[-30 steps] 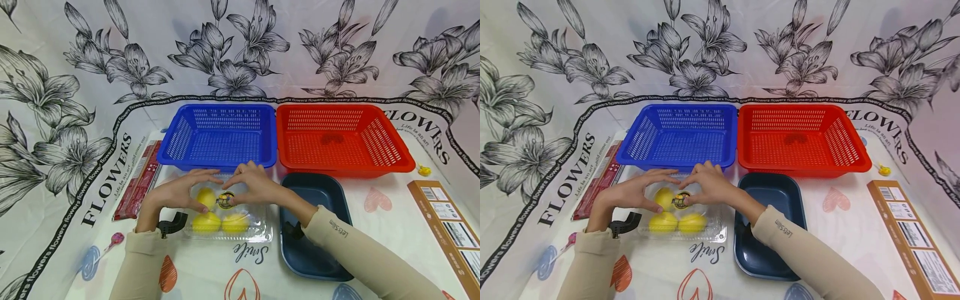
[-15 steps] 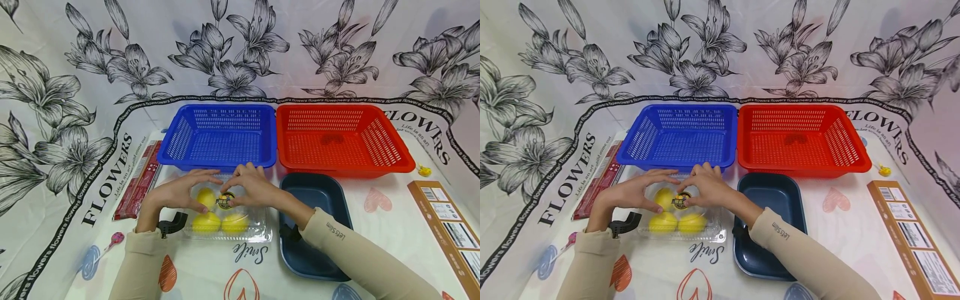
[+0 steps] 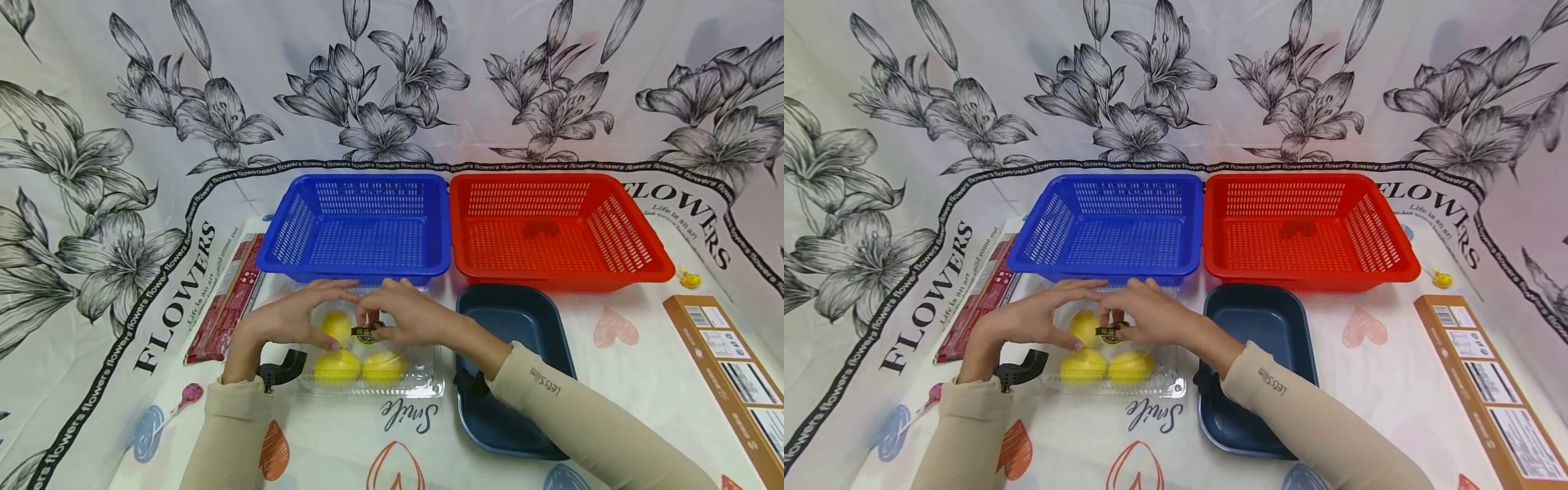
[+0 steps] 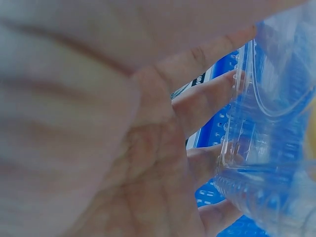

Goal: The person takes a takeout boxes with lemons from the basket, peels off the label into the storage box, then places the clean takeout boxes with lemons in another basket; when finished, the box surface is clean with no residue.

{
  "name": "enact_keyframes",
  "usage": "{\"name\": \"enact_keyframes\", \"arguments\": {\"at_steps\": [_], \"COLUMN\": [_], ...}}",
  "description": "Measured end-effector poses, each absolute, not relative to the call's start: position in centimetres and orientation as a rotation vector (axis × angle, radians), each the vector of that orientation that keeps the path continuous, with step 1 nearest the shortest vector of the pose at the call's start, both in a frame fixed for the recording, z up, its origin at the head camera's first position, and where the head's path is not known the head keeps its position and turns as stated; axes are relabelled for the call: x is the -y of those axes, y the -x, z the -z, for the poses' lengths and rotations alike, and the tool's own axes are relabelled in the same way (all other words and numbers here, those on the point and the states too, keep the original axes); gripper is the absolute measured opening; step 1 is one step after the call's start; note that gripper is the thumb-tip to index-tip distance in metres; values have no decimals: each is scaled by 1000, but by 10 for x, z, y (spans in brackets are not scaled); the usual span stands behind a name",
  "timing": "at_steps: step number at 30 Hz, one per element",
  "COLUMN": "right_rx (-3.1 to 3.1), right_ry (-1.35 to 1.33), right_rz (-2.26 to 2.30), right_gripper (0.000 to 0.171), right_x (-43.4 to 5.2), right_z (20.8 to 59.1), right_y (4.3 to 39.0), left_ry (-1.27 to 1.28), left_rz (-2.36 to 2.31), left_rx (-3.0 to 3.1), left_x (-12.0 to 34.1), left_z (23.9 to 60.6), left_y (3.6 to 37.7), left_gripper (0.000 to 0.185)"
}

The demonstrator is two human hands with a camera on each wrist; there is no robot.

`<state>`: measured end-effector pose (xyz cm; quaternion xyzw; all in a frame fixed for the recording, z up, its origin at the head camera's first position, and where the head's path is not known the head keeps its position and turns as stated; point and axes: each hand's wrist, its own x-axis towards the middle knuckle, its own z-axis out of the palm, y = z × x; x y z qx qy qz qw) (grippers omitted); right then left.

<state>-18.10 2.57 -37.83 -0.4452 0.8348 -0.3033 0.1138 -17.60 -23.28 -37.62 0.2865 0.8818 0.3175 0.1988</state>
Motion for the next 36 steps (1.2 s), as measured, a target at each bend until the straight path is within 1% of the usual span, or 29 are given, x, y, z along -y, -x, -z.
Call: {"name": "enact_keyframes", "arguments": {"at_steps": [6,11,18,23,36], "right_rx": [-2386,-2293,-2281,-2323,-2360], "right_ry": [1352,1308,1139,1030,768], "right_rz": [973,1153,1389,1469,1535], "right_gripper": [23,25,25,25,26], "right_x": [-31,-40,-70,-97,-161], "right_z": [380,378,369,366,380], "right_y": [182,181,179,177,172], "left_ry": [-822,-810,-819,-825,-831], "left_rz": [-877,-878,-868,-860,-869], "left_rx": [-2473,-2465,-2470,-2478,-2478], "left_x": [230,229,230,232,233], "left_z": [376,377,376,376,377], "left_y": [179,179,179,178,176], "left_gripper": [72,72,73,74,73]}}
